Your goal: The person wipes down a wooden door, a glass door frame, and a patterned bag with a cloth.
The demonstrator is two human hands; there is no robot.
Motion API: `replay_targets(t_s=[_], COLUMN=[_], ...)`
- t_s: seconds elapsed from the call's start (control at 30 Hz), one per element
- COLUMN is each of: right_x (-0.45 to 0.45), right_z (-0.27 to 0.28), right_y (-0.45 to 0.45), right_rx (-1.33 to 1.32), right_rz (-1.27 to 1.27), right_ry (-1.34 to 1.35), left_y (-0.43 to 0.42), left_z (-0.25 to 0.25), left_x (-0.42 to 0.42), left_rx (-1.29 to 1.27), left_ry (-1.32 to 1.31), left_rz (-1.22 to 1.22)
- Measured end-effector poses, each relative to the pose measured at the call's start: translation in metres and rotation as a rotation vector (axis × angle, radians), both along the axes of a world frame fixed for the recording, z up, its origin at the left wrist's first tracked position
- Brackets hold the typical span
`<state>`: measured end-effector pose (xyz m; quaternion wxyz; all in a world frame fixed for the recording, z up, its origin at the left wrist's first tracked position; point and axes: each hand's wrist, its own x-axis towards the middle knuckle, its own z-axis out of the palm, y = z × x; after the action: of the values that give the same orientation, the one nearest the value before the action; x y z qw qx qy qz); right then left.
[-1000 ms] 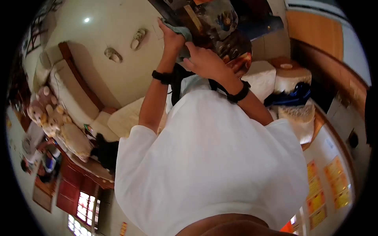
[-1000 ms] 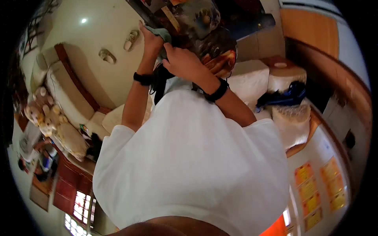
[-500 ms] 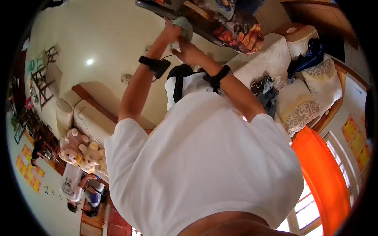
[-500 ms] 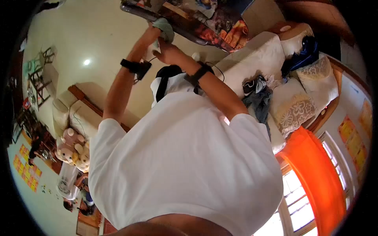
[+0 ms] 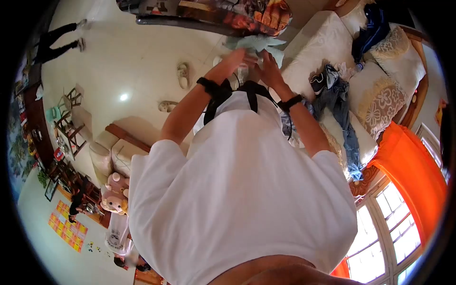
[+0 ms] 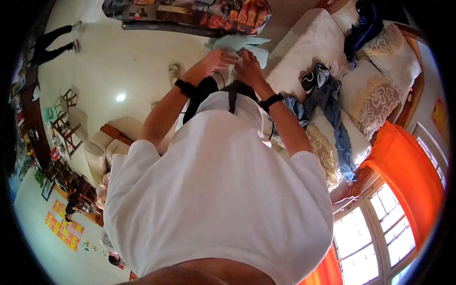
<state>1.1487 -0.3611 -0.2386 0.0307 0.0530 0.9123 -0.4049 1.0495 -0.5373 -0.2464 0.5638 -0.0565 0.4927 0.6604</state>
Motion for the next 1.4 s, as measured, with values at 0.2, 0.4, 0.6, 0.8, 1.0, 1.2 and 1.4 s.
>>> replay_targets(t_s=[0.2,0.4,0.6,0.8,1.0,1.2,1.4], right_x=[-0.003,-0.035,-0.110,-0.153,-0.185,-0.184,-0.149], right_z=[-0.020,0.021,0.067,0.070,0.080,0.076,0.077], right_y=[-0.019,-0.053,-0.113,-0.172,-0.217,-0.203,-0.164], right_rx=[-0.014,-0.149,-0.035,0.438,0.545,0.514,0.469], right_rz=[-0.243,-0.288,-0.135,0.046,0.112,0.159,0.063], right_ry=[-0.124,-0.059,0.412,0.387,0.402,0.346,0.348], left_y=[-0.011,-0.073,-0.151,-0.209,-0.235,-0.240,-0.214], left_z=[0.059,0.056,0.090,0.056,0.047,0.028,0.060], left_x=[-0.022,-0.039,-0.085,-0.150,-0.194,-0.201,-0.173], left_rx=[-0.302,-0.257,-0.314,-0.480,-0.623,-0.781,-1.190], left_ry=[0.132,0.409,0.525,0.863,1.254,1.661,1.660], left_rz=[-0.460,-0.165,0.473,0.948,0.871,0.331,0.109])
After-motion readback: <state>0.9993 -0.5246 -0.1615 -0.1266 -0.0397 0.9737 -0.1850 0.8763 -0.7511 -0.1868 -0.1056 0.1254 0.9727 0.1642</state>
